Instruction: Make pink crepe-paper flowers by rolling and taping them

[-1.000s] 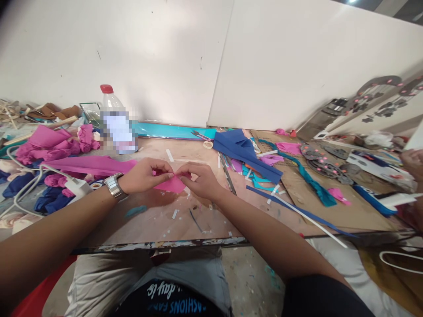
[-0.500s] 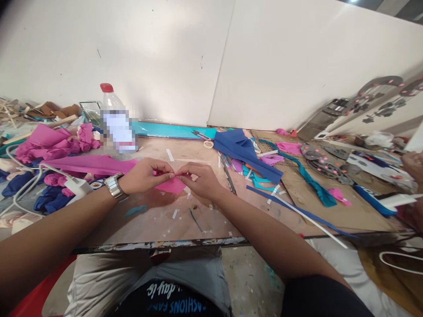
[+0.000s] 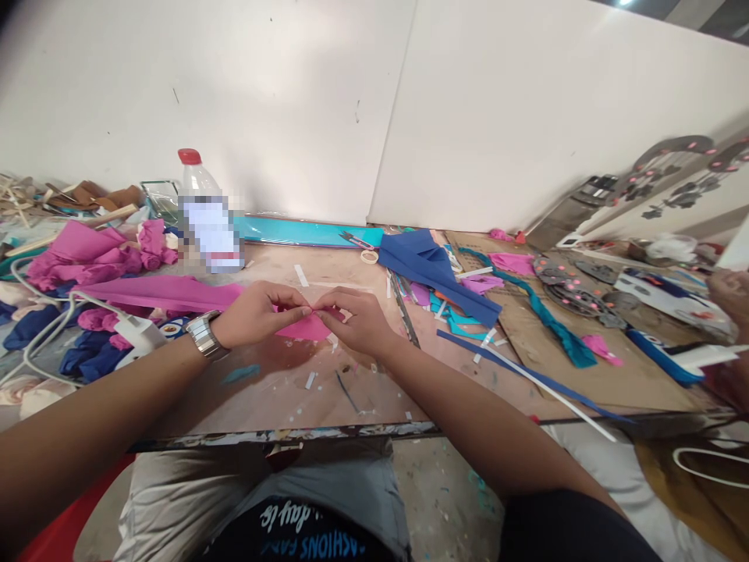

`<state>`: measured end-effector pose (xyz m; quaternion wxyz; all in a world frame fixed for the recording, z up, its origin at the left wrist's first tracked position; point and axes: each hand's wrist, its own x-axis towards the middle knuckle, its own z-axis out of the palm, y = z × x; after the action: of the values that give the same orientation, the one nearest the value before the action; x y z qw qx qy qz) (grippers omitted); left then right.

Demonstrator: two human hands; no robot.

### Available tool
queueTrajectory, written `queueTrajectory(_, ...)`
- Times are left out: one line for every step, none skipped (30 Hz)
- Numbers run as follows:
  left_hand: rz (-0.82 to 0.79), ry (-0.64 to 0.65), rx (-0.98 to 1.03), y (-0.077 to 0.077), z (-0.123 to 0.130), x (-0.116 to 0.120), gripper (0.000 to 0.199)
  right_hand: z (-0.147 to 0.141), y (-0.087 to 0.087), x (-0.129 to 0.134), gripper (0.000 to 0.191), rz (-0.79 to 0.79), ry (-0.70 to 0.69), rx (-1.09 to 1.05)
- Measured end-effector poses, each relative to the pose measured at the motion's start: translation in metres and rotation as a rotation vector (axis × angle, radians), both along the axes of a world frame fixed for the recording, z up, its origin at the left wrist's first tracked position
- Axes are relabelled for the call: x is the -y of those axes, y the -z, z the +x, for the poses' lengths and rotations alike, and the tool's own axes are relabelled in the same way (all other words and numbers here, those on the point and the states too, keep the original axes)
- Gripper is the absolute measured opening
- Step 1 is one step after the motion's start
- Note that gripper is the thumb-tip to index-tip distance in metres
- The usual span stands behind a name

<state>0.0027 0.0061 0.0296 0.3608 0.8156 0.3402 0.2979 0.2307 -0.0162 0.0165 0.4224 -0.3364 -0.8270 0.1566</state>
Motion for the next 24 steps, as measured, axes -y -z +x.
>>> queueTrajectory(-0.012,0.001,0.004,0.0002,0.0001,0.0,0.03,0.0,0.0004,-0.0001,0.013,0.004,0.002,0.0)
queueTrajectory(-0.025,-0.001,0.008,0.0004,0.0002,-0.0001,0.031,0.0,0.0007,-0.0002,0.013,0.008,0.003,0.0)
queueTrajectory(-0.037,-0.005,0.01,0.0006,0.0003,-0.0002,0.031,0.0,0.0008,-0.0003,0.013,0.013,0.002,-0.002)
queueTrajectory(-0.045,-0.01,0.01,0.0009,0.0003,-0.0003,0.031,0.0001,0.0008,-0.0005,0.012,0.018,0.0,-0.005)
queueTrajectory(-0.05,-0.015,0.01,0.0012,0.0004,-0.0003,0.032,0.0001,0.0007,-0.0005,0.011,0.021,-0.001,-0.008)
queueTrajectory(-0.05,-0.018,0.011,0.0014,0.0005,-0.0003,0.032,0.0001,0.0005,-0.0006,0.011,0.025,-0.001,-0.012)
queueTrajectory(-0.045,-0.02,0.012,0.0016,0.0006,-0.0001,0.032,0.0,0.0003,-0.0006,0.01,0.026,0.0,-0.014)
queueTrajectory(-0.037,-0.021,0.015,0.0016,0.0007,0.0002,0.032,0.0,0.0,-0.0006,0.01,0.029,0.003,-0.017)
queueTrajectory(-0.026,-0.021,0.018,0.0015,0.0009,0.0007,0.031,-0.0001,-0.0003,-0.0006,0.01,0.031,0.008,-0.018)
queueTrajectory(-0.013,-0.021,0.021,0.0013,0.0011,0.0012,0.031,-0.0001,-0.0005,-0.0006,0.011,0.032,0.012,-0.017)
queueTrajectory(0.001,-0.023,0.02,0.001,0.0013,0.0019,0.031,-0.0002,-0.0006,-0.0006,0.011,0.033,0.016,-0.015)
queueTrajectory(0.014,-0.027,0.016,0.0007,0.0016,0.0026,0.031,-0.0003,-0.0007,-0.0006,0.012,0.033,0.019,-0.012)
queueTrajectory(0.026,-0.034,0.01,0.0005,0.0018,0.0032,0.03,-0.0004,-0.0006,-0.0006,0.012,0.033,0.022,-0.008)
queueTrajectory(0.036,-0.042,0.003,0.0003,0.0021,0.0039,0.029,-0.0004,-0.0005,-0.0007,0.012,0.032,0.024,-0.004)
queueTrajectory(0.045,-0.052,-0.006,0.0002,0.0024,0.0044,0.029,-0.0005,-0.0003,-0.0008,0.012,0.03,0.026,0.0)
queueTrajectory(0.053,-0.062,-0.016,0.0001,0.0027,0.0049,0.029,-0.0006,0.0,-0.0009,0.012,0.028,0.028,0.003)
queueTrajectory(0.062,-0.07,-0.028,-0.0001,0.0029,0.0054,0.029,-0.0006,0.0004,-0.0011,0.011,0.027,0.031,0.006)
queueTrajectory(0.072,-0.078,-0.039,-0.0002,0.0032,0.0058,0.028,-0.0007,0.0007,-0.0013,0.01,0.026,0.035,0.01)
queueTrajectory(0.084,-0.084,-0.051,-0.0005,0.0033,0.0061,0.028,-0.0007,0.0011,-0.0015,0.009,0.028,0.038,0.012)
queueTrajectory(0.095,-0.09,-0.063,-0.001,0.0034,0.0065,0.028,-0.0007,0.0013,-0.0016,0.009,0.032,0.04,0.012)
queueTrajectory(0.107,-0.095,-0.073,-0.0015,0.0035,0.0069,0.027,-0.0007,0.0015,-0.0017,0.008,0.038,0.043,0.009)
queueTrajectory(0.117,-0.1,-0.08,-0.0021,0.0036,0.0073,0.027,-0.0006,0.0015,-0.0016,0.008,0.044,0.046,0.008)
queueTrajectory(0.127,-0.102,-0.086,-0.0027,0.0037,0.0078,0.027,-0.0006,0.0014,-0.0015,0.008,0.049,0.047,0.01)
queueTrajectory(0.137,-0.104,-0.093,-0.0034,0.0038,0.0083,0.027,-0.0005,0.0011,-0.0012,0.008,0.051,0.047,0.016)
